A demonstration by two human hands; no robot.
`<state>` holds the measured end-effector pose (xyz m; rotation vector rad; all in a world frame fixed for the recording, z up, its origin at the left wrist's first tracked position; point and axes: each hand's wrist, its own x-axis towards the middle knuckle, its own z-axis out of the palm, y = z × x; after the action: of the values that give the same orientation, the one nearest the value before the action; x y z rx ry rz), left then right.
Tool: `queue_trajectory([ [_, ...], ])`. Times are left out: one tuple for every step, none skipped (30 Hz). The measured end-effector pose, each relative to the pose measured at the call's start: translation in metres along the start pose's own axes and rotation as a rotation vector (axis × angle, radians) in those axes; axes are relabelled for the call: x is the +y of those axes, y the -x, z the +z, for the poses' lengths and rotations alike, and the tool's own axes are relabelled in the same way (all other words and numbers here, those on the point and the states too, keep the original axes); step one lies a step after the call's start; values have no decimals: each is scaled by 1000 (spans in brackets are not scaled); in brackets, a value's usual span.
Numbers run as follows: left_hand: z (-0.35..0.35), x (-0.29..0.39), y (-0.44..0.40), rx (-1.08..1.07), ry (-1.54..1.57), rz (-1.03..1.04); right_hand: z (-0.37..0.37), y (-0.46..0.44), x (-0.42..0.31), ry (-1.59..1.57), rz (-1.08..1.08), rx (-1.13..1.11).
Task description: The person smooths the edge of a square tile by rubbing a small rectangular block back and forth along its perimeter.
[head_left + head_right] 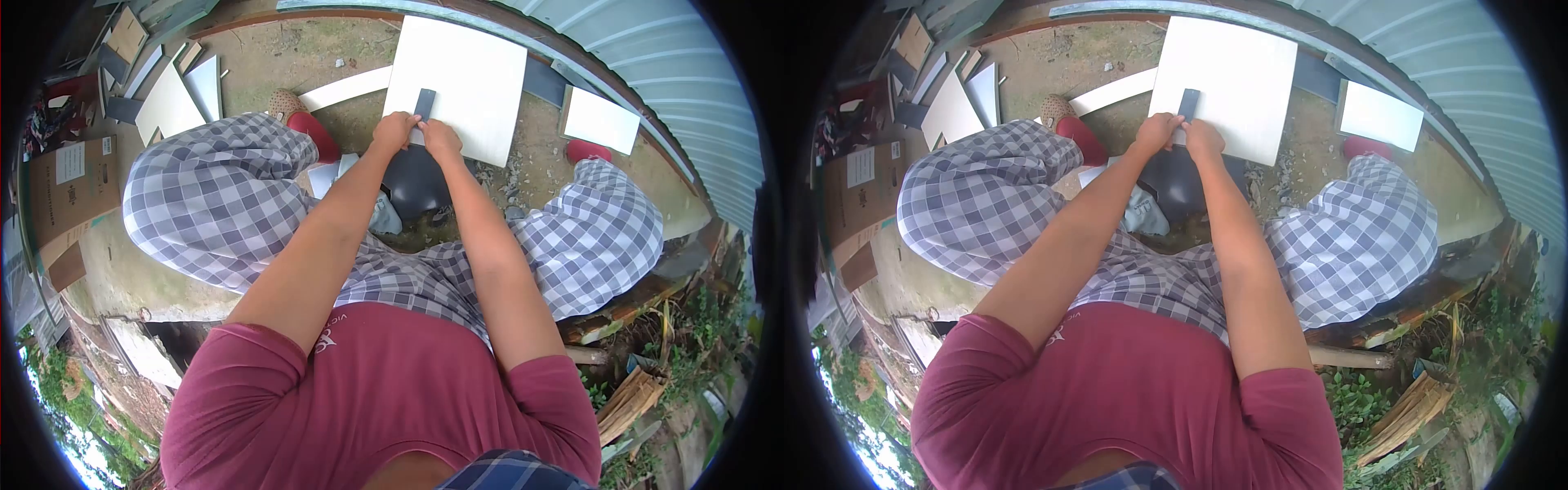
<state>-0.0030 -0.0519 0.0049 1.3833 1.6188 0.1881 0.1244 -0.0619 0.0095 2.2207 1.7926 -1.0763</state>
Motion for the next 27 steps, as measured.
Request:
queue_trajectory([
  [2, -3, -1, -21, 43, 11, 0, 0, 1, -1, -2, 10],
  [3, -7, 0, -45, 84, 17, 3, 2, 2, -7, 2, -2],
  [1, -6, 3, -44, 82, 20, 4, 5, 2, -13, 8, -15],
  [0, -6, 7, -61, 87, 15, 4, 7, 2, -14, 9, -13],
  [-2, -6, 10, -76, 91, 7, 5, 9, 2, -11, 8, -22],
  [-2, -8, 10, -76, 89, 8, 6, 10, 1, -8, 6, -32],
  [-1, -10, 10, -81, 95, -3, 7, 11, 0, -9, 5, -32],
  [0, -11, 9, -89, 102, -13, 7, 11, 1, 6, -2, -37],
  [-1, -12, 9, -88, 103, -12, 8, 11, 1, 20, -12, -43],
  [-1, -13, 9, -96, 102, -26, 9, 10, 0, 21, -12, -43],
  [-2, -15, 9, -105, 101, -42, 10, 10, -1, 40, -16, -45],
  [-2, -15, 9, -104, 102, -43, 11, 9, -2, 59, -21, -47],
  [-3, -15, 9, -108, 111, -59, 11, 10, -2, 60, -23, -49],
  [-4, -16, 10, -112, 120, -75, 12, 10, -3, 55, -31, -51],
  [-3, -18, 9, -115, 121, -78, 11, 11, -3, 50, -36, -53],
  [-2, -21, 8, -114, 151, -74, 11, 12, -3, 50, -33, -56],
  [-1, -24, 7, -113, 180, -72, 10, 13, -4, 46, -25, -65],
  [-2, -25, 8, -117, 180, -75, 11, 12, -5, 41, -17, -75],
  [-3, -25, 9, -109, 201, -75, 12, 12, -6, 41, -14, -78],
  [-3, -25, 10, -102, 221, -76, 13, 12, -7, 36, 2, -85],
  [-3, -26, 10, -105, 222, -80, 14, 11, -8, 30, 17, -90],
  [-2, -27, 9, -100, 222, -74, 13, 10, -7, 31, 20, -94],
  [-3, -29, 8, -94, 221, -70, 13, 9, -8, -2, 36, -127],
  [-3, -31, 7, -95, 222, -74, 15, 7, -7, -35, 52, -159],
  [-2, -32, 6, -102, 227, -81, 17, 5, -5, -34, 55, -162],
  [-1, -34, 5, -109, 231, -87, 19, 4, -4, -53, 49, -172],
  [-2, -33, 6, -112, 232, -89, 20, 2, -3, -73, 44, -181],
])
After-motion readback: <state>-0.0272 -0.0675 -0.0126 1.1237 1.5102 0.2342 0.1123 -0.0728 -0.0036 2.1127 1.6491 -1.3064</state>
